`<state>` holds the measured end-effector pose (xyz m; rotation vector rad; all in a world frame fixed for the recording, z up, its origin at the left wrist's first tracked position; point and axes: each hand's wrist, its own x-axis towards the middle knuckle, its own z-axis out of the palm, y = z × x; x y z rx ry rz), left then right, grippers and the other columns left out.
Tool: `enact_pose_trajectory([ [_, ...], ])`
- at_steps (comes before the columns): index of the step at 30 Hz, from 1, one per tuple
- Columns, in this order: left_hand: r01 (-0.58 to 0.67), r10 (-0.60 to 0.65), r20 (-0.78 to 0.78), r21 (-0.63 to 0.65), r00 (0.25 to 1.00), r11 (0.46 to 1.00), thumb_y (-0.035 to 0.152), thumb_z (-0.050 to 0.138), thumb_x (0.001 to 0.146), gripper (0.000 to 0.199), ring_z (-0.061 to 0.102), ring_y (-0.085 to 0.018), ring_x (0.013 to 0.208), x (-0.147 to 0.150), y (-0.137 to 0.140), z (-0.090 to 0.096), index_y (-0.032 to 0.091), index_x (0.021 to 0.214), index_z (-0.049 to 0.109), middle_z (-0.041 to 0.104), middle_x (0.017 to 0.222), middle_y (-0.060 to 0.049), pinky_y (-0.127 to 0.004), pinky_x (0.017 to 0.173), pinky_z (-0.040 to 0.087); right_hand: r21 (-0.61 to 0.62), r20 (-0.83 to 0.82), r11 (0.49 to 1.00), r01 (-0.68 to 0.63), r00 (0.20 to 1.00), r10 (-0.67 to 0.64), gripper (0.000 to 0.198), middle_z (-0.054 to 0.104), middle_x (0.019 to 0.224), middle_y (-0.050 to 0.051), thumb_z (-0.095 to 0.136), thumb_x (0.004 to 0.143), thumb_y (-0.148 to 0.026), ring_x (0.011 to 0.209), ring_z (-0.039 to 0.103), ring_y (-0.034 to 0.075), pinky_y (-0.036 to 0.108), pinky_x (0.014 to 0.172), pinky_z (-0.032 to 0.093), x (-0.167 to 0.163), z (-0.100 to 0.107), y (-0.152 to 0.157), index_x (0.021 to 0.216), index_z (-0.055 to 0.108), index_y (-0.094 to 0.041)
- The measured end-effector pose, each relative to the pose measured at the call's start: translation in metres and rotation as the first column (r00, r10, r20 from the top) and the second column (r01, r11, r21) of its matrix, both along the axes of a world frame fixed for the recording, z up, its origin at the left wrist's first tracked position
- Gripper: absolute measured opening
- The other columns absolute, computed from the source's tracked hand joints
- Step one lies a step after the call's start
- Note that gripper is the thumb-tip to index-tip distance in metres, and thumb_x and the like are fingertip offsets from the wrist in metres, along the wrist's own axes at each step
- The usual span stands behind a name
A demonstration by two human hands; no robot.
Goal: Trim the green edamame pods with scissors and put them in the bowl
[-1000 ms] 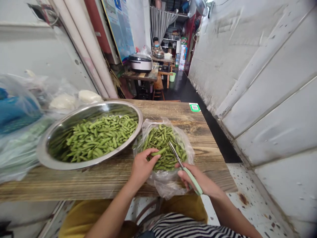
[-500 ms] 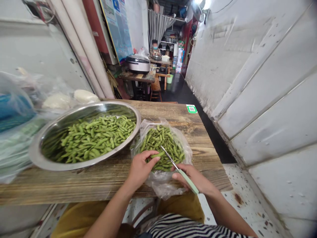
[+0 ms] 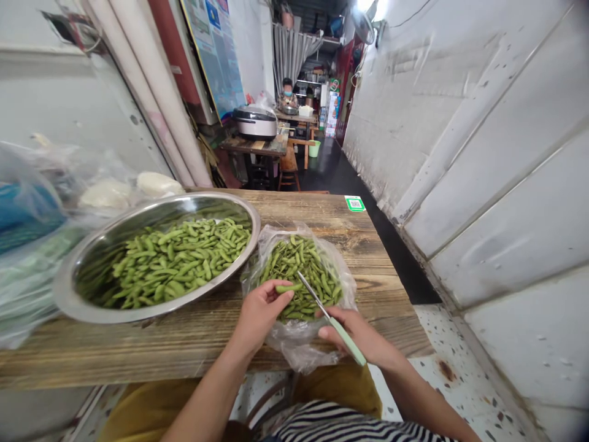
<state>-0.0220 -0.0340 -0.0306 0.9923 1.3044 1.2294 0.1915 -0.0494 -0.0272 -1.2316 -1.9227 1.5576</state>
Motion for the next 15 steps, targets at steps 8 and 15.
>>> enact_pose_trajectory([
  [8,-0.051,0.047,0.111,0.039,0.993,0.998,0.043,0.069,0.071,0.037,0.057,-0.014,0.073,0.0,0.002,-0.007,0.014,0.094,0.071,0.07,0.085,-0.005,-0.024,0.069,0.045,0.171,0.093,0.985,-0.015,0.996,-0.001,0.043,0.055,0.076,0.001,0.056,0.085,-0.05,0.067,0.048,0.014,0.022,0.059,0.038,0.0,0.007,0.001,0.108,0.061,-0.014],
  [15,0.1,-0.092,-0.201,0.032,0.975,0.994,0.045,0.065,0.072,0.036,0.059,-0.017,0.067,0.001,-0.005,-0.005,0.013,0.087,0.072,0.068,0.071,-0.003,-0.027,0.065,0.046,0.149,0.059,0.986,-0.069,0.996,0.06,0.042,0.046,0.068,-0.003,0.056,0.085,-0.05,0.061,0.041,0.011,0.02,0.056,0.034,-0.002,0.013,0.006,0.105,0.06,-0.013],
])
